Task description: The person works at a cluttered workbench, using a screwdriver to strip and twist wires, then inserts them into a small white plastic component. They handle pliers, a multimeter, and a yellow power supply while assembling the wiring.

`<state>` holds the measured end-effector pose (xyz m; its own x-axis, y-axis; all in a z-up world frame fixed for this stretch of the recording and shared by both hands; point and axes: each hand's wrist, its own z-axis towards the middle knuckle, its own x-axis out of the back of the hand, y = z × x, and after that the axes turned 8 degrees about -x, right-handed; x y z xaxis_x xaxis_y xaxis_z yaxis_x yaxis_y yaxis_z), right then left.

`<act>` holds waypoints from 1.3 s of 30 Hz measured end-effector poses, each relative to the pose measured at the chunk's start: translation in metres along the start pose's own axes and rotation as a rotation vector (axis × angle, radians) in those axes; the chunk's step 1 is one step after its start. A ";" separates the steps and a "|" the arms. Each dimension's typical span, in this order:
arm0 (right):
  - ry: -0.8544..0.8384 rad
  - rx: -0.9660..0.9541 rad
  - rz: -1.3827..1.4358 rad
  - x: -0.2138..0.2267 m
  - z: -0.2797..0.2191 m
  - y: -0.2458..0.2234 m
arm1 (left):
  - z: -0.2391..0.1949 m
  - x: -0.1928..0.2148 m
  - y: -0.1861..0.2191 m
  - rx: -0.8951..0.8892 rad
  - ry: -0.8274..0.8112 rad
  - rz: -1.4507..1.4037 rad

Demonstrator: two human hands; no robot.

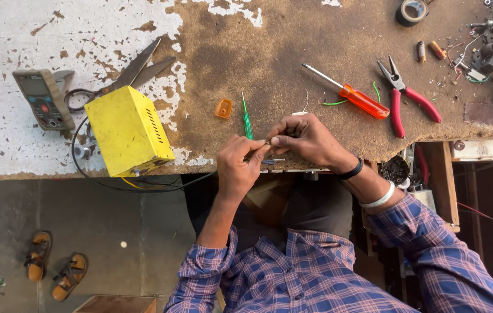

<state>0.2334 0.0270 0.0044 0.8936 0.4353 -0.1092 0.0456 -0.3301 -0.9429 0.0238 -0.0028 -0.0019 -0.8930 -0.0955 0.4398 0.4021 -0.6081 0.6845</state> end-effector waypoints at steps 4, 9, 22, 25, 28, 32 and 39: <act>-0.009 0.042 0.025 -0.001 0.000 0.002 | 0.000 0.000 0.002 0.014 0.007 0.009; 0.062 0.019 -0.006 -0.006 -0.003 -0.002 | 0.003 0.003 0.003 0.003 0.022 -0.009; 0.126 0.003 -0.121 -0.012 -0.004 -0.003 | 0.000 0.008 0.002 0.069 -0.022 -0.054; 0.101 -0.005 -0.124 -0.011 -0.005 -0.004 | 0.000 0.008 0.003 0.094 -0.017 -0.069; 0.088 0.020 -0.132 -0.010 -0.005 -0.003 | -0.001 0.007 0.003 0.078 -0.011 -0.040; 0.054 0.042 -0.135 -0.008 -0.004 -0.003 | -0.001 0.004 0.002 0.067 -0.015 -0.017; 0.045 0.035 -0.191 -0.009 -0.004 -0.004 | -0.001 0.005 0.002 0.067 -0.019 -0.026</act>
<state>0.2273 0.0211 0.0108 0.8891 0.4496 0.0863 0.2018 -0.2155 -0.9554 0.0202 -0.0058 0.0009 -0.8995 -0.0653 0.4320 0.3923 -0.5561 0.7327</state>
